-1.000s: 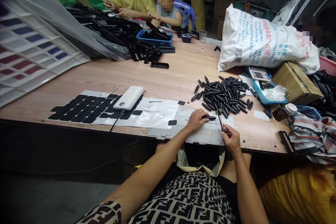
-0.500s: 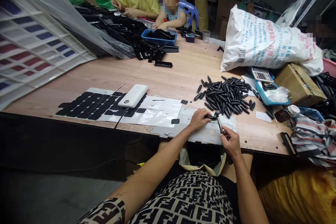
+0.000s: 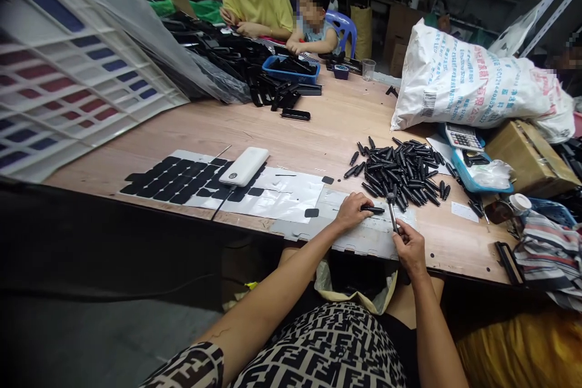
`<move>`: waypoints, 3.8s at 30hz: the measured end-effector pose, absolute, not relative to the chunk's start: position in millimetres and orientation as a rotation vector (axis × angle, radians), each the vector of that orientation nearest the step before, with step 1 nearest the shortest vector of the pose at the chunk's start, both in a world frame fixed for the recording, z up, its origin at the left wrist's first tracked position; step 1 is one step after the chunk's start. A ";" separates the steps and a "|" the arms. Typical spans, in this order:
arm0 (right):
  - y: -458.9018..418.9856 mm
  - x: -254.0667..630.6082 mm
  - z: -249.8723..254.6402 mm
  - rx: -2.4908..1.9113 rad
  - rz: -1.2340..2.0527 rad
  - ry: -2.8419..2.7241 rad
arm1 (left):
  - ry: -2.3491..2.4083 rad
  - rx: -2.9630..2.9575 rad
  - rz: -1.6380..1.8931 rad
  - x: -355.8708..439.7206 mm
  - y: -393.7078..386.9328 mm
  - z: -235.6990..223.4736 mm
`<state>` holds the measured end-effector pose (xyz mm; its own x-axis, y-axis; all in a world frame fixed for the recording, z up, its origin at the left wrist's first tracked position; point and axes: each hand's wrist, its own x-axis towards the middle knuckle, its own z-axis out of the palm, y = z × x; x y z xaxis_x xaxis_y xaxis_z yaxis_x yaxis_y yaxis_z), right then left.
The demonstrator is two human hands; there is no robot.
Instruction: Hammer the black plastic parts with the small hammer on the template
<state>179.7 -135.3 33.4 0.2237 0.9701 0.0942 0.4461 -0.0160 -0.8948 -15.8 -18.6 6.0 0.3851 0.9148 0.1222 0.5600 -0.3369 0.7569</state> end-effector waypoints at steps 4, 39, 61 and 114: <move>-128.2 192.5 24.0 -1.563 0.775 -1.296 | 1.243 2.051 0.710 -16.5 -16.6 2.4; -127.7 197.2 17.0 -1.491 0.894 -1.218 | 1.932 1.826 0.801 -50.3 63.2 9.2; -133.2 194.7 16.1 -1.477 0.876 -1.273 | 1.253 2.110 0.733 -13.6 -25.0 4.2; -141.9 195.4 17.7 -1.405 0.889 -1.140 | 0.973 2.181 0.719 -37.8 -77.5 11.0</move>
<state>195.4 -141.9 17.7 0.2642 0.9618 0.0712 0.1660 0.0274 -0.9858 -37.8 -77.5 11.0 0.5767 0.7873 0.2181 0.4396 -0.5241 0.7294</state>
